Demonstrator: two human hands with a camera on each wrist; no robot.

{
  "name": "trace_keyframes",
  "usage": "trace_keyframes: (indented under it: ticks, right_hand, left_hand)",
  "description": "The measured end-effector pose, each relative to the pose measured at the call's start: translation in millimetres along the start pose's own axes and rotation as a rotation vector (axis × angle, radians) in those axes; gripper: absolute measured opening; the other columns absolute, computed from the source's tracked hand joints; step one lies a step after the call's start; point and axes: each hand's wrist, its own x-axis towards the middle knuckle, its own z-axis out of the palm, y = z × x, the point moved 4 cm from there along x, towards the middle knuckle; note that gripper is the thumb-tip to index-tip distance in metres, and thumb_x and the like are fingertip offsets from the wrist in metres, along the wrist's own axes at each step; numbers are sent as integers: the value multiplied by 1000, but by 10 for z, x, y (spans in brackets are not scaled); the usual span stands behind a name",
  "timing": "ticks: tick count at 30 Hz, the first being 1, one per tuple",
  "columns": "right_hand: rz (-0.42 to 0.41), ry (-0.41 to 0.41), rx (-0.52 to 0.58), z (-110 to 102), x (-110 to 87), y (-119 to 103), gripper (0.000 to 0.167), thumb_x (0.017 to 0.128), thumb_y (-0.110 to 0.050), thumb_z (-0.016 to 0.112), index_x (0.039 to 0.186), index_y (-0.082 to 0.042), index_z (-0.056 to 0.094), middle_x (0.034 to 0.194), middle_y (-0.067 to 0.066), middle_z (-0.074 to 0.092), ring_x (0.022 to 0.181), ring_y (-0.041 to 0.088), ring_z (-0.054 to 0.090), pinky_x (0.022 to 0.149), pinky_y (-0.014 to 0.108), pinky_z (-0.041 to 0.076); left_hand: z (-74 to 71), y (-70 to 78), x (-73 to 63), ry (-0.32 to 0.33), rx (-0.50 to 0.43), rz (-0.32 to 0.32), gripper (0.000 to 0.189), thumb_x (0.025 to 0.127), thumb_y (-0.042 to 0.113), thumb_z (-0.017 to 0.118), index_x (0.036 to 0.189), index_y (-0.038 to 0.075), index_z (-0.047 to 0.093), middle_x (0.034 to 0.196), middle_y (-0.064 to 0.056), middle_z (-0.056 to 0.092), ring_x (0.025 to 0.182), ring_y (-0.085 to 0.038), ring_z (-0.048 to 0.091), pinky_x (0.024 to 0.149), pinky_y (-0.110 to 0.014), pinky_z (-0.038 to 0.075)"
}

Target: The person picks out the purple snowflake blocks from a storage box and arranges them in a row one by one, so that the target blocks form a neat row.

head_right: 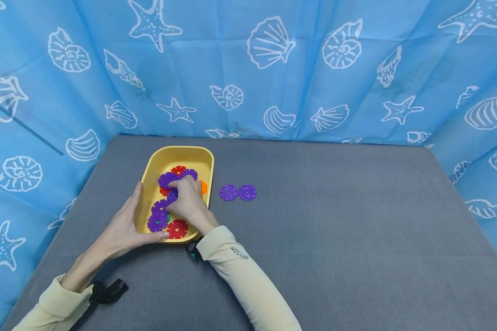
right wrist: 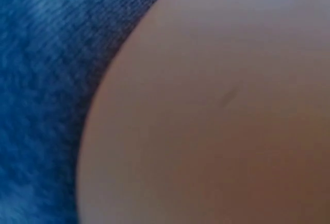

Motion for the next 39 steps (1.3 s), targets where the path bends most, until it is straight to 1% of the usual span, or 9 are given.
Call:
trace_keyframes:
  ticks: [6,11,15,20,24,27,31,35,39]
  right_hand:
    - [30,10,-2,1,-2,23,64,78,-6,87,138,-5,64,141,15,55,134,31,46,116,43,44]
    - [30,22,-44,-6,-8,30,59,80,-7,86,135,-1,65,143,18,54,136,33,47,118,43,43]
    - [15,43,-79,-9,-11,25,54,80,-10,86,131,0,68,139,18,58,130,32,51,114,41,47]
    - [3,62,-92,-10,-19,12,55,80,-13,87,131,0,68,136,18,60,124,31,54,107,39,52]
    - [-3,71,-87,-5,-21,3,57,80,-14,87,132,-1,68,136,17,60,125,31,55,108,39,53]
    - [-12,77,-75,-6,-20,-3,57,80,-15,87,133,-2,67,136,16,61,125,28,56,109,40,53]
    - [-20,76,-33,-10,-26,-17,59,83,-14,85,137,-3,64,136,14,63,124,25,58,107,39,54]
    - [-29,71,-4,-26,-55,-44,60,85,-15,83,140,-5,62,136,14,61,119,22,58,102,36,57]
    - [-52,67,-3,-64,-85,-82,61,86,-16,83,142,-6,61,134,13,60,113,19,56,97,32,59]
  left_hand:
    - [3,4,4,0,-5,0,141,73,61,85,163,22,-16,170,-24,11,150,-50,29,113,-67,40]
    - [7,9,9,-2,-8,-4,141,72,61,85,163,22,-16,170,-23,11,151,-49,29,113,-67,39]
    - [5,10,11,-2,-10,-5,141,72,61,85,163,23,-16,170,-23,12,150,-50,29,113,-68,38]
    - [6,6,12,-3,-15,-5,139,74,59,84,164,24,-16,170,-23,13,149,-49,31,111,-67,42]
    - [8,5,16,-2,-19,0,139,74,59,84,164,24,-16,169,-24,13,148,-49,32,110,-66,44]
    - [9,3,18,-3,-23,5,139,74,59,84,164,24,-16,169,-24,13,148,-49,32,110,-66,44]
    - [9,2,19,-4,-19,4,139,74,59,84,164,23,-16,170,-24,12,149,-50,30,111,-67,42]
    - [10,1,14,-3,-15,2,139,74,58,85,164,22,-16,169,-24,12,149,-50,30,112,-68,40]
    - [9,1,8,-5,-19,-5,138,75,56,84,163,22,-16,169,-24,12,149,-49,31,112,-68,40]
